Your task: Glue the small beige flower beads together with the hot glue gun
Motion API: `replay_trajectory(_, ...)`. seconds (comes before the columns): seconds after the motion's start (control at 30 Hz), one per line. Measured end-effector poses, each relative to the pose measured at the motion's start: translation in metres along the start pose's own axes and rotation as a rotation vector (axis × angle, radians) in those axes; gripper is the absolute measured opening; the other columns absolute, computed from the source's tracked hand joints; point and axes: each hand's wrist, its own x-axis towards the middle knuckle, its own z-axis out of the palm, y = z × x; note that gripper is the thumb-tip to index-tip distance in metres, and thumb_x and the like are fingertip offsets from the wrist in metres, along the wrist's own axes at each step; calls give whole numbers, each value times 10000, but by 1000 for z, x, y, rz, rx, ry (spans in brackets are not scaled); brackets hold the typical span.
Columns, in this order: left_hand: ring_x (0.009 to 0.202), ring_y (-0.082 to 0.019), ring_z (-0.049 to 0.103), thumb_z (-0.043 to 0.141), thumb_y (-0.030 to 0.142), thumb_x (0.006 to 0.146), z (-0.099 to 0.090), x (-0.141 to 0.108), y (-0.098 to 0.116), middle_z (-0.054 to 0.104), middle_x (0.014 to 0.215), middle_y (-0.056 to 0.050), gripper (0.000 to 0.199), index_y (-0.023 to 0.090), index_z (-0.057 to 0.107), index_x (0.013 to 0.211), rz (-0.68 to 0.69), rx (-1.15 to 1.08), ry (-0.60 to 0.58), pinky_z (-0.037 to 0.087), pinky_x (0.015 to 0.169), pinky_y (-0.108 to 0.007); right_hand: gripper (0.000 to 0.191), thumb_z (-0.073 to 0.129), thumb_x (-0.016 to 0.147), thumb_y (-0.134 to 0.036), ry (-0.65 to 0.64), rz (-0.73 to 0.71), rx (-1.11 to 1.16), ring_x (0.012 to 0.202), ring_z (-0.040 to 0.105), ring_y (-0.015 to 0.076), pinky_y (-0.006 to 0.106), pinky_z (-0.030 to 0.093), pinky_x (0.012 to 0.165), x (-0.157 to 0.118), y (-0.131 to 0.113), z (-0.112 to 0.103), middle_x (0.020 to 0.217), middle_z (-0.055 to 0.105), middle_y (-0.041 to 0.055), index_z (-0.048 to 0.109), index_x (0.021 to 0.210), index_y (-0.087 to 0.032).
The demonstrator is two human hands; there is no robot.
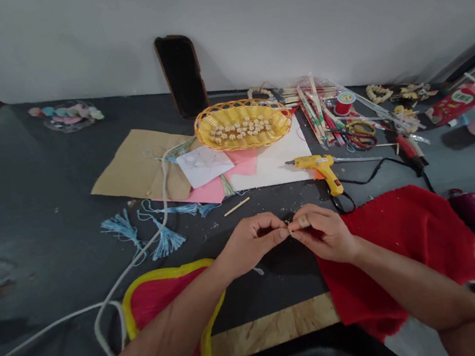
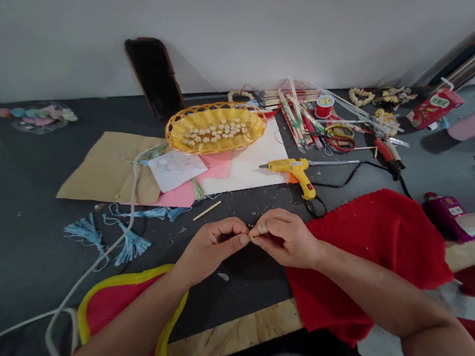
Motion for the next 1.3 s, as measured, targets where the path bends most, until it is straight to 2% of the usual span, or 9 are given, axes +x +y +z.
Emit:
replay_trajectory(0.17,629,-95,418,666,503,778,1,0,0,531,679,11,376,129,647,749,-5,-27,-2,330,562,-212,143,651,842,-192,1,-3,24,713,632,146,239,542,600,-1,1,-1,807,673,65,651,985,-190)
replay_trajectory(0.23,613,-91,406,669,508,772,1,0,0,520,661,18,381,129,645,742,-10,-35,-5,317,552,-210,167,663,834,-188,6,-26,5,726,645,149,250,554,624,-1,2,-1,819,682,64,652,1001,-195)
replay_trajectory(0.33,591,-88,390,668,505,772,1,1,-1,508,640,28,372,135,649,738,-21,-30,-4,296,541,-212,146,658,843,-165,24,-55,-27,752,663,154,272,567,676,-1,2,0,805,688,57,655,984,-202)
replay_trajectory(0.57,670,-114,478,668,459,785,0,1,-1,593,720,-1,324,136,680,780,-7,-57,4,353,619,-231,111,660,840,-147,22,-31,-34,733,653,147,255,558,651,-1,2,1,791,680,60,652,945,-180)
replay_trajectory(0.8,613,-89,435,684,449,773,1,1,0,569,676,19,317,134,665,765,-11,-69,1,322,573,-213,123,664,843,-171,0,-18,-8,728,636,145,247,549,623,-2,3,0,805,673,63,654,966,-178)
replay_trajectory(0.97,603,-86,417,676,467,777,1,0,2,556,658,27,335,134,654,764,-20,-81,8,312,563,-211,106,650,853,-189,-8,46,57,696,607,132,228,535,574,-3,2,-1,812,654,64,646,958,-175)
replay_trajectory(1.3,605,-88,407,676,450,773,2,1,3,545,662,23,317,135,653,750,-15,-51,14,308,561,-220,30,643,857,-167,7,58,76,711,620,140,246,533,627,-2,3,0,747,659,46,646,884,-179)
